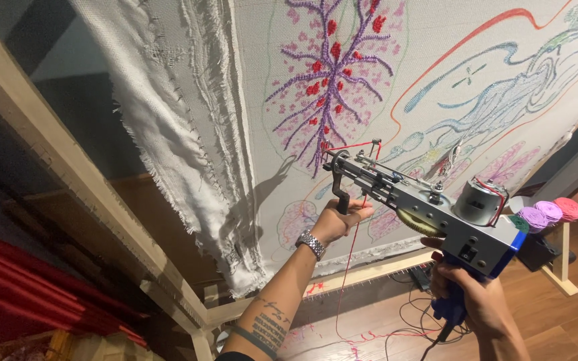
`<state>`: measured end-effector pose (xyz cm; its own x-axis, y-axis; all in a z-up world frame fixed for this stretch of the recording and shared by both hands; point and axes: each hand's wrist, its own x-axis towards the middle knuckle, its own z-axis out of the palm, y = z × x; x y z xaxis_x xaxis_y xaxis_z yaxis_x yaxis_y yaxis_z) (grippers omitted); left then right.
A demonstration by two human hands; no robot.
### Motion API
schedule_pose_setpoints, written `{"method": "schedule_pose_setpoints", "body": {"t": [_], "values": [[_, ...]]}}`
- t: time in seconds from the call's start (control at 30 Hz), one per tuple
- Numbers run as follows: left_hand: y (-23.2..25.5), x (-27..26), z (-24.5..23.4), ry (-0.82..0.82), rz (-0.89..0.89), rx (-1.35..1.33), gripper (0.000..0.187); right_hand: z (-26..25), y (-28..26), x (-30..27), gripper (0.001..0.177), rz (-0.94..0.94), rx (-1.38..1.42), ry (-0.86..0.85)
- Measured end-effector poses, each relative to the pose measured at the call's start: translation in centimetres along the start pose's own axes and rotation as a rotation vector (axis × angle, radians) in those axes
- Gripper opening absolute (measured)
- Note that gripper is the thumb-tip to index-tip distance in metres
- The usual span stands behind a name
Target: Trimming yarn and using an electric tufting gun to add colored patterns to a rug canvas on a frame.
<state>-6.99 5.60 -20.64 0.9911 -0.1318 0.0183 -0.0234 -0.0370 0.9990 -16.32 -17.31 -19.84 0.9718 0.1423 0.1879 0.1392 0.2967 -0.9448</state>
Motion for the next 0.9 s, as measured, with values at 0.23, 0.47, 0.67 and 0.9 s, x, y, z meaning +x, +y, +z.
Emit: {"method": "schedule_pose_setpoints", "body": {"t": [0.23,0.47,0.67,0.9], "values": [[-1.3,0.4,-1.0,0.033,0.026,-0.01,0.027,0.2,1.2,0.4,0.042,-0.026,-0.002,0.021],[-0.9,0.2,-1.4,0.095,0.062,-0.045,0.026,1.8,0.2,0.2,0.044,-0.061,-0.044,0.041],[-1.5,1.1,-1.8,0.065,0.242,-0.262,0.024,1.8,-0.3,0.4,0.043,-0.11,-0.034,-0.024],[0.3,0.8,-2.0,0.024,0.29,-0.314,0.023,2.0,-1.3,0.6,0.045,-0.11,-0.058,-0.016]]}}
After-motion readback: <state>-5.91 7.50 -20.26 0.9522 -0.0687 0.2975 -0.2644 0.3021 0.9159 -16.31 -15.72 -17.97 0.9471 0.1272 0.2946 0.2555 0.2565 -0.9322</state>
